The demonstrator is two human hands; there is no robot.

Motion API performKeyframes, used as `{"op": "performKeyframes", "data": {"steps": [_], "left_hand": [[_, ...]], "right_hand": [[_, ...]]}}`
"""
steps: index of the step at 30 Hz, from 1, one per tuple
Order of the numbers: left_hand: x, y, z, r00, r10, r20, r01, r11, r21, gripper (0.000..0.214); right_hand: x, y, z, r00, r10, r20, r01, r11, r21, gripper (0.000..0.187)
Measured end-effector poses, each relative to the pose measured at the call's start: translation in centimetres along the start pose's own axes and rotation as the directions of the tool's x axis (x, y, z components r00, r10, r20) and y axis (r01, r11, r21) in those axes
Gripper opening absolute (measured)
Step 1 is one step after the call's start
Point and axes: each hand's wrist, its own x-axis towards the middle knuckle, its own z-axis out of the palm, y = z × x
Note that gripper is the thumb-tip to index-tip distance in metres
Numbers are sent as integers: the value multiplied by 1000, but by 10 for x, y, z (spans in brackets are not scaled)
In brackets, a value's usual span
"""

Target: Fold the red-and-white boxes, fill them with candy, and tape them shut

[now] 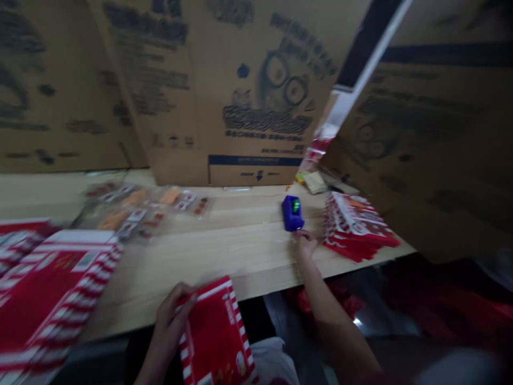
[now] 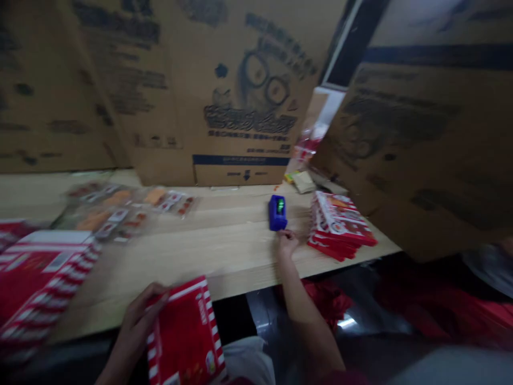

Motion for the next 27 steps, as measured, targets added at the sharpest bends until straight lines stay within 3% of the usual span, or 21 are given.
{"op": "performKeyframes", "data": {"steps": [2,4,5,6,7,8,9,10,11,12,13,14,16,18,21,23,24,25,27], "left_hand": [[-1,4,1,1000,-5,-5,5,1000,-25,24],[0,5,1,1000,-23,-7,23,999,-43,24],[1,5,1,999,-32,-7,31,998,-50,23],[1,5,2,999,-34,-3,34,998,-54,23],[2,6,3,1000,-31,1,31,998,-56,22],[3,7,5,1000,-23,6,23,998,-55,21],[4,8,6,1000,-12,12,12,999,-53,20],[4,9,8,1000,1,20,0,999,-51,19],[5,11,9,999,15,29,-13,999,-50,18],[6,12,10,999,27,41,-25,999,-49,17],[6,14,11,998,38,53,-35,998,-49,17],[6,15,11,997,47,66,-44,998,-50,16],[6,16,10,994,66,83,-62,997,-49,15],[5,15,9,994,78,78,-74,996,-44,14],[3,12,6,995,91,48,-90,996,-22,14],[1,12,6,994,103,43,-103,995,-5,14],[0,13,6,992,113,50,-113,994,3,14],[-1,15,6,991,122,60,-123,992,8,14],[-4,21,6,986,145,78,-146,989,8,15]], "right_hand": [[-11,-2,8,997,32,63,-34,999,38,35],[-24,-14,22,978,58,199,-73,995,68,35],[-31,-24,31,946,67,317,-93,993,68,34],[-37,-38,41,877,65,476,-104,993,55,32],[-44,-54,52,764,54,643,-102,994,37,30],[-51,-72,65,513,31,858,-61,998,1,27],[-58,-90,78,233,-4,972,8,1000,2,25],[-65,-107,91,-11,-35,999,80,996,36,25],[-71,-121,105,-212,-60,975,144,985,92,25],[-78,-132,117,-352,-77,933,184,971,150,26],[-85,-140,128,-459,-87,884,210,956,203,26],[-91,-145,138,-535,-91,840,231,941,249,27],[-103,-146,150,-605,-72,793,298,903,310,28],[-112,-142,154,-588,-15,808,420,849,321,27],[-115,-137,151,-455,56,889,558,796,236,25],[-112,-134,147,-344,73,936,540,831,133,31],[-111,-132,144,-314,100,944,489,869,71,41],[-109,-129,142,-318,142,937,413,911,2,48],[-109,-120,137,-425,240,873,207,964,-165,46]]}}
